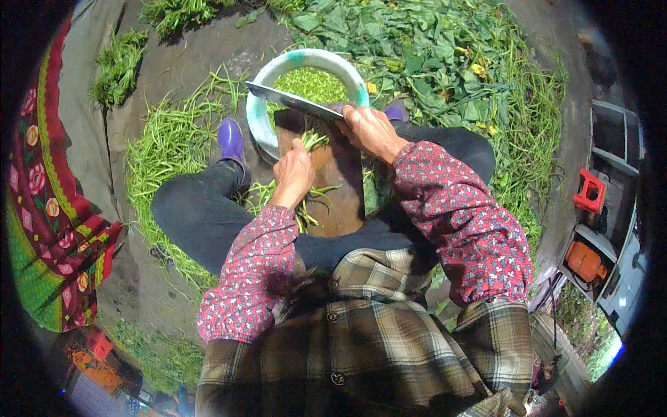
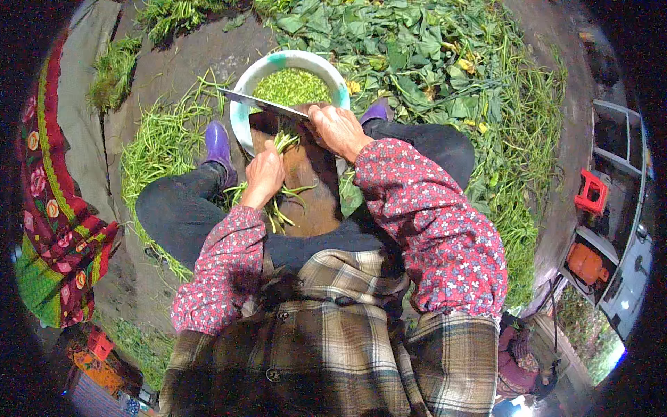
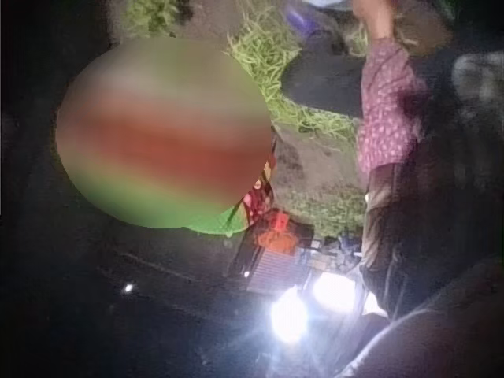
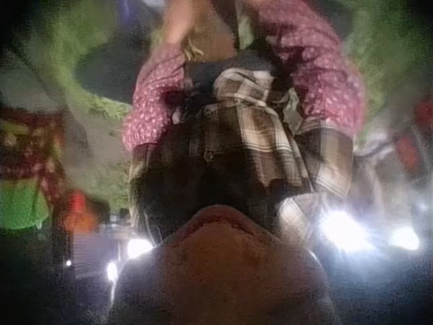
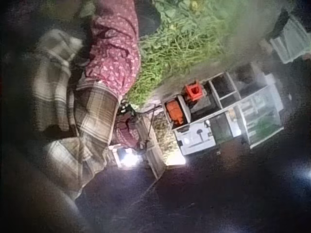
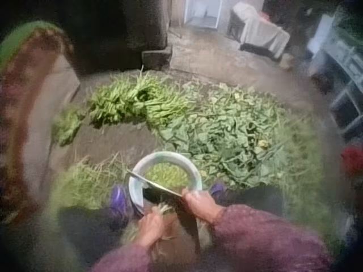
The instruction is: The person sits on the ground and uses a knife to chop green vegetables on a wooden board, collecting the chopped pieces into a white bowl. The person repeatedly gathers vegetables, chops them, and transfers the pieces into the bowl.
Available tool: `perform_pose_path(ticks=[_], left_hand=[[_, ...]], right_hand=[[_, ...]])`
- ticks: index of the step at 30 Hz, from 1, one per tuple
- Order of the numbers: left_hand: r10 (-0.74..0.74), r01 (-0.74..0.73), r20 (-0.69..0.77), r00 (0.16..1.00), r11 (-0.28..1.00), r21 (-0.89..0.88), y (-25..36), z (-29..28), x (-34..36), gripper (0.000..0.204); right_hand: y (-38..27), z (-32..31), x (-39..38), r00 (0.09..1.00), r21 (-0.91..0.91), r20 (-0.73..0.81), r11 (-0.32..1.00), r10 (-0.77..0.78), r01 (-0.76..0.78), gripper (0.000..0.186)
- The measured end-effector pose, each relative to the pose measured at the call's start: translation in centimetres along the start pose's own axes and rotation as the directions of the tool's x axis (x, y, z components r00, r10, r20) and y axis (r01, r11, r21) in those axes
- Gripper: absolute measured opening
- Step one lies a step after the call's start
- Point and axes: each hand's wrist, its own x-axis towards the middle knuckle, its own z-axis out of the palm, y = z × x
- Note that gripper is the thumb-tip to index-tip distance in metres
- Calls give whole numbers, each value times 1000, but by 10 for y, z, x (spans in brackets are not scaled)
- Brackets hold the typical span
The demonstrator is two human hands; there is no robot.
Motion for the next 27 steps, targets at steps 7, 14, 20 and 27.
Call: perform_pose_path(ticks=[7,14,20,27], left_hand=[[6,-6,12,1000,1000,0,2,-1,-1,18],[16,-16,29,999,1000,10,-1,2,2,17],[-7,7,21,1000,1000,2,0,-4,3,20],[-24,23,55,998,1000,18,4,-4,-3,19]], right_hand=[[-16,-23,3,999,-44,11,998,-52,52,10],[-7,2,2,997,91,15,993,74,-76,14],[-26,-31,6,998,-32,-22,998,-57,56,8],[-15,10,-3,998,-20,25,998,57,-56,13]])
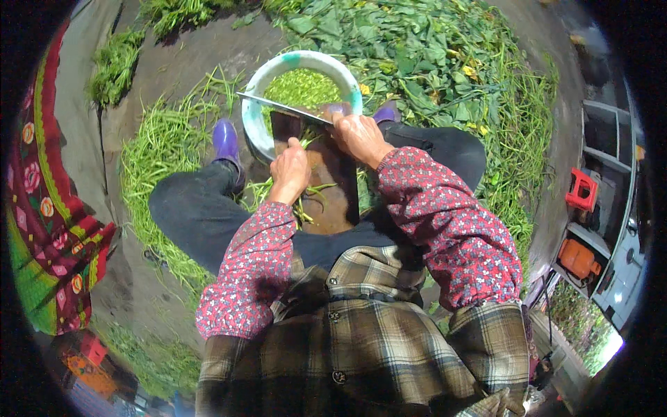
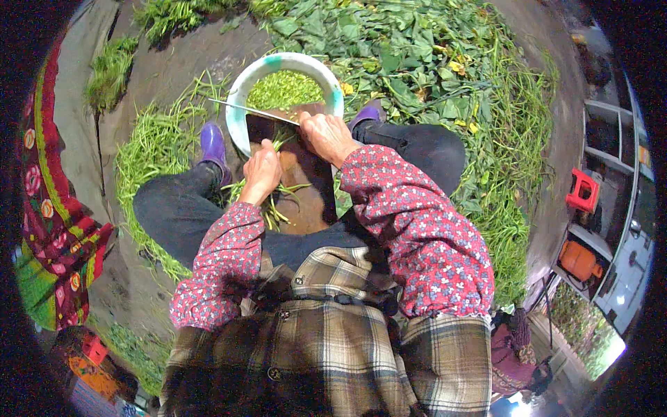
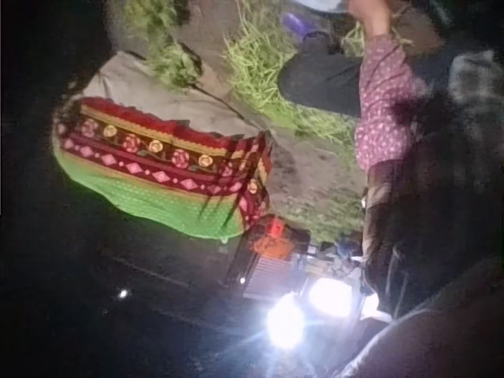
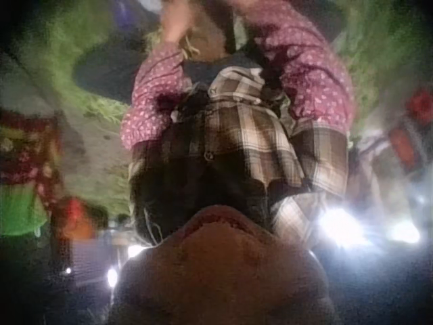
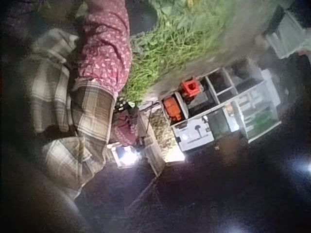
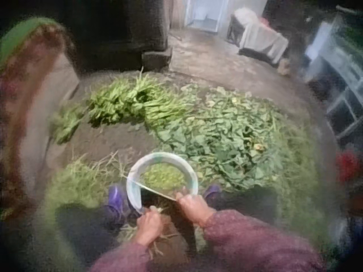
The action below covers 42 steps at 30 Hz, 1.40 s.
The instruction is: The person sits on the ground and uses a knife to chop green vegetables on a wooden board, collecting the chopped pieces into a white bowl. The person repeatedly gathers vegetables, chops them, and transfers the pieces into the bowl.
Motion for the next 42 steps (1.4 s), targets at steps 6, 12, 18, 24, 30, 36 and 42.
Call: perform_pose_path(ticks=[6,12,18,24,30,36,42], left_hand=[[19,-20,-29,999,1000,-7,-9,7,1,23],[29,-29,-21,999,1000,1,-4,6,5,22],[35,-34,-44,998,999,7,-4,5,5,21],[29,-28,-38,999,1000,12,-3,6,7,22],[26,-26,-38,999,1000,-12,-4,8,10,22],[64,-65,-86,994,998,-9,-10,11,4,20],[70,-70,-109,992,998,6,-8,15,7,21]], right_hand=[[-11,-32,3,999,21,-9,999,-37,37,15],[-3,9,-3,999,42,-42,999,23,-21,15],[0,-15,7,996,32,-59,998,-61,63,12],[-4,4,-7,990,-36,-134,998,-48,44,13],[0,-5,0,999,37,-11,999,-40,40,17],[-7,-1,-10,990,25,-129,998,-62,65,23],[0,12,-9,984,164,-134,982,115,-92,18]])
